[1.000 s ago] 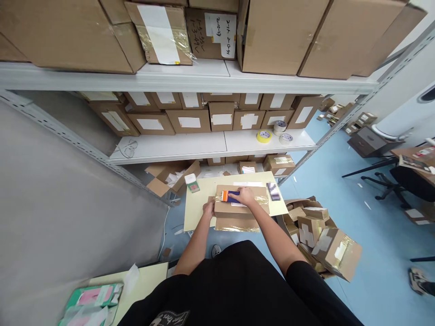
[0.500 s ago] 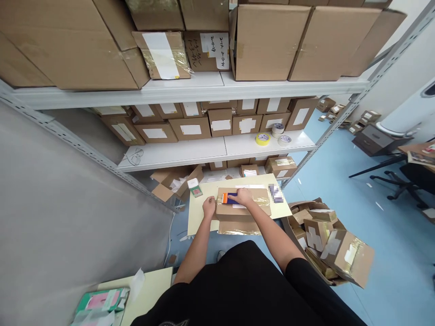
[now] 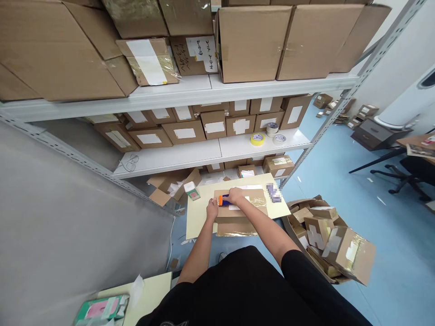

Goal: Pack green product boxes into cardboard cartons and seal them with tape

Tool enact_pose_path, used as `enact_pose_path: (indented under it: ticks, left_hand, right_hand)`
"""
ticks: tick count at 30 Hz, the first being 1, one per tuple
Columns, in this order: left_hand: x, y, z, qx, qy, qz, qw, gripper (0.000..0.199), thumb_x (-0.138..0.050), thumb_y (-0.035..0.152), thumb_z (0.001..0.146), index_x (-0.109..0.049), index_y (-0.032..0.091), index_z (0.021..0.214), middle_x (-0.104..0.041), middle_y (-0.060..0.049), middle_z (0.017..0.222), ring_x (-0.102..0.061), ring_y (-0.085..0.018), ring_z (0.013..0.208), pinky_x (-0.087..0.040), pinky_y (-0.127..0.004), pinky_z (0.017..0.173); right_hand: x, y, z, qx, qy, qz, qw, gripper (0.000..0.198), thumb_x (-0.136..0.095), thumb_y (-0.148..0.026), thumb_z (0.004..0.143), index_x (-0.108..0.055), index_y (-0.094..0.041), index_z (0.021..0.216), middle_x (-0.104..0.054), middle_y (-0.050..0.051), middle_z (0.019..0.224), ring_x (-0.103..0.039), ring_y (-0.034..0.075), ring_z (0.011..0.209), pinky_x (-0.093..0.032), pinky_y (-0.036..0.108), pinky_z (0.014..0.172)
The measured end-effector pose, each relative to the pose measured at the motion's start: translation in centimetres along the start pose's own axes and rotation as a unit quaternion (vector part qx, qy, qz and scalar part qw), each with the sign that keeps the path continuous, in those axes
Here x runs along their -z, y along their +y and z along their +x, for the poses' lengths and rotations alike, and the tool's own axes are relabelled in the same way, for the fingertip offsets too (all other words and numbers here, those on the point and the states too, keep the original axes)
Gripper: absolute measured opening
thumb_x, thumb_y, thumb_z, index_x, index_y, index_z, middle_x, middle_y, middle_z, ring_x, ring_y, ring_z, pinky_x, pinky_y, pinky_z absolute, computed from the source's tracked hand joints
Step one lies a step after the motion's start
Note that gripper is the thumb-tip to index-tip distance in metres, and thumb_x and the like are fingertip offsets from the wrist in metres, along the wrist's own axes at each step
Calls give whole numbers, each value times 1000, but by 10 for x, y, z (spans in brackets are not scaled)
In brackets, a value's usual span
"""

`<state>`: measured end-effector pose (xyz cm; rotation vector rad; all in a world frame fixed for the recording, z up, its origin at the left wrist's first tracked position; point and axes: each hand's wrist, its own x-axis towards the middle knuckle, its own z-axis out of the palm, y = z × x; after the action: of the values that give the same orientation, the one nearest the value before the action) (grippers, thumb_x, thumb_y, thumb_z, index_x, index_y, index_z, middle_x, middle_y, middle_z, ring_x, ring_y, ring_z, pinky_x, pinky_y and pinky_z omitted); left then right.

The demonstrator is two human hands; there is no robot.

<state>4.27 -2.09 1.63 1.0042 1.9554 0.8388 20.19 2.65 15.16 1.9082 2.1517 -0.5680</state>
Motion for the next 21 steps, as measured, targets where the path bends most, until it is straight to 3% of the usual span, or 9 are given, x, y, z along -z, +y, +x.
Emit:
enact_pose_path:
  ticks: [5,8,11,15,18,21]
  left_hand:
    - [3,6,-6,-9,19,18,1000,47,-49,44,103,-56,12,136,-66,-26,135,-61,-31,133,-43,-36,107]
    - [6,10,-8,-16,21,35,999,41,-47,43,103,-61,14,128,-71,-24,127,-65,-32,126,-46,-37,104]
    - [7,14,-8,-21,13,58,998,35,-45,42,104,-67,17,114,-74,-21,118,-68,-33,119,-48,-39,102]
    - [8,19,-6,-20,4,89,996,40,-39,43,105,-67,17,118,-75,-21,116,-68,-36,118,-48,-45,102]
    - [8,21,-3,-20,2,112,993,43,-37,43,105,-65,16,125,-74,-20,120,-66,-36,122,-48,-46,103]
    - [8,23,-1,-23,-3,133,991,45,-36,43,105,-65,16,125,-73,-21,124,-65,-36,125,-48,-46,104]
  right_hand:
    - [15,25,-11,17,-1,-17,1000,73,-68,-77,82,-79,-11,110,-78,24,110,-76,34,102,-56,34,83]
    - [28,79,-25,-4,20,-31,999,77,-66,-81,81,-80,-11,109,-77,26,111,-75,35,104,-55,35,85]
    - [39,153,-44,-46,35,-52,997,79,-64,-83,81,-80,-10,109,-76,26,112,-74,36,107,-54,36,85]
    - [46,237,-75,-103,28,-50,993,77,-60,-84,83,-81,-12,103,-77,25,108,-74,35,103,-53,35,82]
    - [45,272,-90,-132,29,-35,990,77,-60,-85,82,-82,-14,100,-77,25,106,-74,35,101,-52,35,81]
    - [40,286,-93,-141,25,-24,989,78,-58,-87,82,-82,-14,100,-78,24,105,-74,34,99,-52,35,80]
